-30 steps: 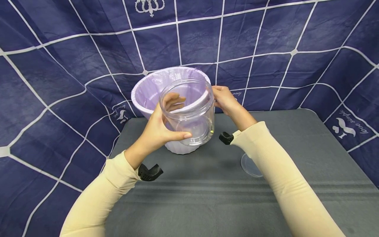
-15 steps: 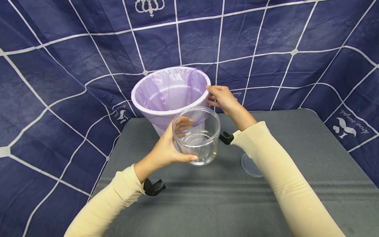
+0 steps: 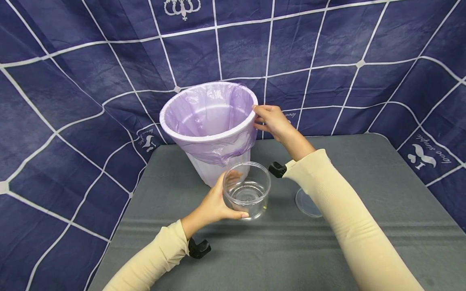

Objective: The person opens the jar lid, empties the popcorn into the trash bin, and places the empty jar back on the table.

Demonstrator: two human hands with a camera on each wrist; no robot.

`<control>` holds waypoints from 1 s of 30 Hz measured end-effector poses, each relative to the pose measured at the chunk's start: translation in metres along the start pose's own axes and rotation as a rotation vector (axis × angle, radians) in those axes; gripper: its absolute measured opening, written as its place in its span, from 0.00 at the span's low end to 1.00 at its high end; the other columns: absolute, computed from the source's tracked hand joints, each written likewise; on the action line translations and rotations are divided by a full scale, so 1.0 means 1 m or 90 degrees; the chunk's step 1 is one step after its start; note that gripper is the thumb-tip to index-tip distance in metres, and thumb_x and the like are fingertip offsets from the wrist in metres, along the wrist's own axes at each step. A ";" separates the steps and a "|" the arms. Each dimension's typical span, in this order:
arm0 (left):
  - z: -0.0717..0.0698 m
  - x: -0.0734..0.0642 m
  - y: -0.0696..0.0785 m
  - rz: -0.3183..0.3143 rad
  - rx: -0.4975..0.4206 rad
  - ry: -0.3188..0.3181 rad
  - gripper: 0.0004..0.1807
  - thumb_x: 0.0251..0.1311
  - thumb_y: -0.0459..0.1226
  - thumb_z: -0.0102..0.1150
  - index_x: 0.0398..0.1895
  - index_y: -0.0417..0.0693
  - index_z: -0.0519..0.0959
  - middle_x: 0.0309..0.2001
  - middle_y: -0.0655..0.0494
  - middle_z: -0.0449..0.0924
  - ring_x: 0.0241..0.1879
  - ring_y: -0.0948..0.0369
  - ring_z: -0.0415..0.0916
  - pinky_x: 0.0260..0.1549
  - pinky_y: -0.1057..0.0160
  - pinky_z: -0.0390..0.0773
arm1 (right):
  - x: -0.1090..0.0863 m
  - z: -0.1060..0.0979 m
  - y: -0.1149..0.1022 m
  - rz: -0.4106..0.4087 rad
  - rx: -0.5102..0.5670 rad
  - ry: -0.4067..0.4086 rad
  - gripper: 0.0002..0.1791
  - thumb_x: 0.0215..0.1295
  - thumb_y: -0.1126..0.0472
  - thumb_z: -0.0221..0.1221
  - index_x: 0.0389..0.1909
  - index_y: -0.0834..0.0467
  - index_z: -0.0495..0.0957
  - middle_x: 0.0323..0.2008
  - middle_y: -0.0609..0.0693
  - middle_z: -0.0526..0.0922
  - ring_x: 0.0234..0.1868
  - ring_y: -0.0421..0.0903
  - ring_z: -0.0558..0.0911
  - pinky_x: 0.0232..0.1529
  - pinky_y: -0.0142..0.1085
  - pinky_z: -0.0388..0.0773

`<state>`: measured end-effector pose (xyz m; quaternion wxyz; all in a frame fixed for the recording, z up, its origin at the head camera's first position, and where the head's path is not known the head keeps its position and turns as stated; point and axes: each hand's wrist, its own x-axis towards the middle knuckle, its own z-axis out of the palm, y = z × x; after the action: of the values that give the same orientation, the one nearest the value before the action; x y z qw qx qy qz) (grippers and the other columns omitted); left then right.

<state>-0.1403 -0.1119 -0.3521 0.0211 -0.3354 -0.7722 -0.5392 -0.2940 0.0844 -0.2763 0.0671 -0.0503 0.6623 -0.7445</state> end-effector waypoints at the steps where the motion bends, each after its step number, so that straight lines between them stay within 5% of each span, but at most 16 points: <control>1: 0.001 -0.001 -0.003 0.003 0.006 0.002 0.52 0.23 0.28 0.76 0.57 0.29 0.56 0.54 0.38 0.65 0.55 0.47 0.64 0.54 0.50 0.62 | 0.000 0.000 0.000 0.000 -0.001 -0.001 0.25 0.65 0.59 0.49 0.56 0.74 0.64 0.36 0.52 0.72 0.42 0.47 0.75 0.47 0.38 0.73; 15: 0.024 -0.008 -0.049 -0.032 0.028 0.012 0.54 0.22 0.29 0.77 0.57 0.28 0.54 0.54 0.37 0.64 0.55 0.44 0.63 0.55 0.48 0.61 | -0.001 -0.001 -0.001 0.007 -0.011 0.000 0.25 0.65 0.58 0.49 0.57 0.72 0.64 0.41 0.55 0.72 0.47 0.49 0.74 0.46 0.37 0.73; 23: 0.039 -0.017 -0.100 -0.101 -0.006 0.001 0.56 0.25 0.35 0.78 0.60 0.38 0.53 0.57 0.44 0.62 0.59 0.49 0.60 0.58 0.54 0.58 | 0.001 0.000 -0.001 0.012 -0.006 0.007 0.25 0.65 0.58 0.50 0.57 0.71 0.65 0.45 0.57 0.72 0.49 0.51 0.74 0.46 0.37 0.73; 30: 0.046 -0.023 -0.118 -0.076 0.020 -0.011 0.56 0.26 0.42 0.78 0.60 0.39 0.52 0.56 0.41 0.63 0.57 0.46 0.61 0.56 0.54 0.60 | 0.001 0.000 -0.001 0.016 -0.003 0.008 0.25 0.65 0.58 0.50 0.57 0.71 0.65 0.45 0.57 0.72 0.49 0.50 0.74 0.46 0.37 0.73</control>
<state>-0.1712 -0.1068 -0.4771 -0.0121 -0.2929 -0.7994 -0.5243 -0.2950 0.0842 -0.2751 0.0721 -0.0374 0.6649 -0.7425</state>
